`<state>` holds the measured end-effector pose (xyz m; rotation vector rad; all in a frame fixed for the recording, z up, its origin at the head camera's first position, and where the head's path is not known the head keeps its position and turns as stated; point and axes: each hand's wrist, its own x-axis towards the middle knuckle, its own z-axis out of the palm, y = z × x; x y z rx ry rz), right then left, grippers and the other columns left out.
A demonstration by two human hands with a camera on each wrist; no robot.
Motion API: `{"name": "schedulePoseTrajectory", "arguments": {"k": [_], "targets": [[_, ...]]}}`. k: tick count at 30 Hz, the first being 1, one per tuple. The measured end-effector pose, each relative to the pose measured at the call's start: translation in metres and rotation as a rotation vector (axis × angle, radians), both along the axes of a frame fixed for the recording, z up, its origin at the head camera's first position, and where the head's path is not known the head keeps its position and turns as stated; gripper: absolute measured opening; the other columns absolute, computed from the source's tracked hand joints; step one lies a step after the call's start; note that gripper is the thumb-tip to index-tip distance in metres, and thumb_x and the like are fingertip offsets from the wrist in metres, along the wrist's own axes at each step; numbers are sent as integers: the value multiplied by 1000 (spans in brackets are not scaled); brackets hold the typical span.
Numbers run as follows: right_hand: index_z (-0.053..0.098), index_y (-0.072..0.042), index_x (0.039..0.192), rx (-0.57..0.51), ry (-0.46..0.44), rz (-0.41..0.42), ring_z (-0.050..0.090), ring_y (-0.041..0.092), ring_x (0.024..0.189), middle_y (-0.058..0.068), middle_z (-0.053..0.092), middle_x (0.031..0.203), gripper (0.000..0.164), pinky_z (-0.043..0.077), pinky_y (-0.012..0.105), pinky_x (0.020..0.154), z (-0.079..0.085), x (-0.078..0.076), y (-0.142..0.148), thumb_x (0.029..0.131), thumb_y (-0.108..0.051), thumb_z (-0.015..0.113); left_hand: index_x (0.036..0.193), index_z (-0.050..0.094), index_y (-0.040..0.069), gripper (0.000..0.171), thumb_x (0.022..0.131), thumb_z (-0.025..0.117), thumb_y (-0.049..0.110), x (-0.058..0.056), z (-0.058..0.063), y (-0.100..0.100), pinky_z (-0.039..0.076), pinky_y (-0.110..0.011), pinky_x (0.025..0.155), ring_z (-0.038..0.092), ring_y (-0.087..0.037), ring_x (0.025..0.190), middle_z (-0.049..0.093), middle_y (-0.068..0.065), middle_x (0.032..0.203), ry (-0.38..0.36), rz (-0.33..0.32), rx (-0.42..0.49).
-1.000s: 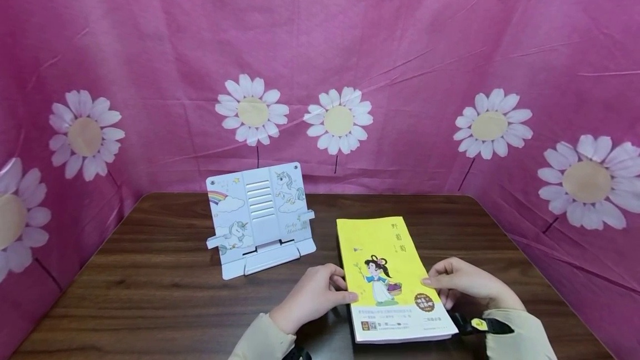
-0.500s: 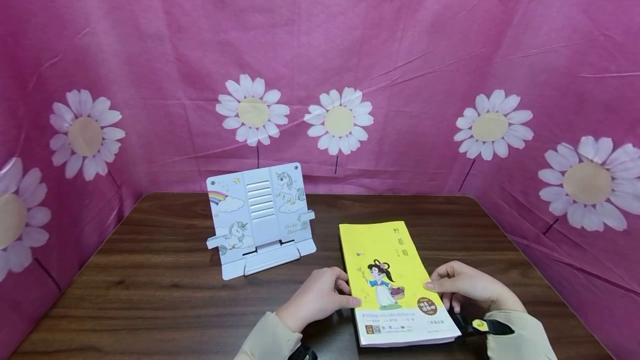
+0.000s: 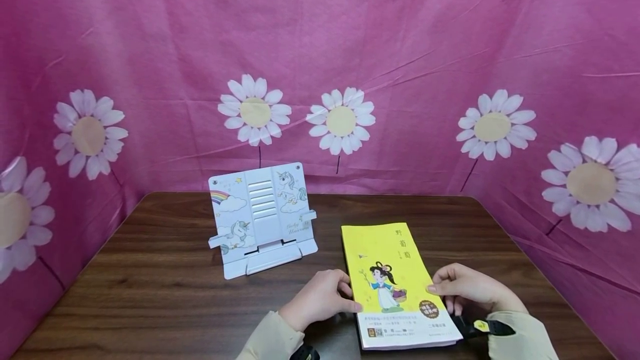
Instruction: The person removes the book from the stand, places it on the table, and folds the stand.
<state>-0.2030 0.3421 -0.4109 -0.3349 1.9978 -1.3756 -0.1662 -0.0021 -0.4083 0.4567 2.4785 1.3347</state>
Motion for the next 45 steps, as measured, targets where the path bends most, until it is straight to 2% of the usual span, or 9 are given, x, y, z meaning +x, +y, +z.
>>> {"name": "schedulePoseTrajectory", "arguments": {"k": [6,11,15,23,30,39,45], "targets": [[68,5,96,10,4,20,57,-1,50,0,72,74,23,50,15,49,-1,0,0,98,-16,60,98,71,6,31,75,87,19,0,-1,-1,49,-25,70,57,-5,74,69,4,81,7,-24,-17],[63,16,102,0,31,67,57,1,51,4,74,81,29,49,15,49,-5,0,2,98,-12,59,97,70,5,31,74,87,17,-2,-3,-2,48,-24,70,56,-5,74,68,3,80,9,-43,-31],[60,20,105,-7,34,76,57,1,51,7,74,83,32,48,15,49,-6,0,2,98,-11,58,95,70,6,29,74,87,16,-2,-5,-3,47,-24,68,55,-5,72,67,3,80,8,-50,-32],[62,19,105,6,40,65,57,2,52,8,74,84,31,49,16,49,-5,0,1,98,-11,59,94,69,5,30,73,87,16,-2,-5,-2,46,-22,64,53,-5,69,66,3,78,4,-55,-56],[61,19,105,20,23,49,60,5,57,4,74,82,33,51,18,51,-6,0,0,97,-12,60,96,69,4,31,74,87,15,-2,-6,-3,46,-22,61,53,-6,68,66,3,80,-21,-57,-59],[62,17,104,48,29,43,62,8,61,5,74,85,33,53,21,52,-7,0,-1,97,-15,60,103,69,0,37,74,87,15,-2,-8,-3,47,-23,58,53,-7,67,66,2,79,-34,-61,-65],[64,15,105,69,22,30,62,9,61,4,74,86,33,54,22,54,-4,2,-2,97,-17,61,108,68,-3,43,74,87,15,-3,-11,-5,48,-23,61,54,-8,65,66,3,79,-47,-66,-66]]}}
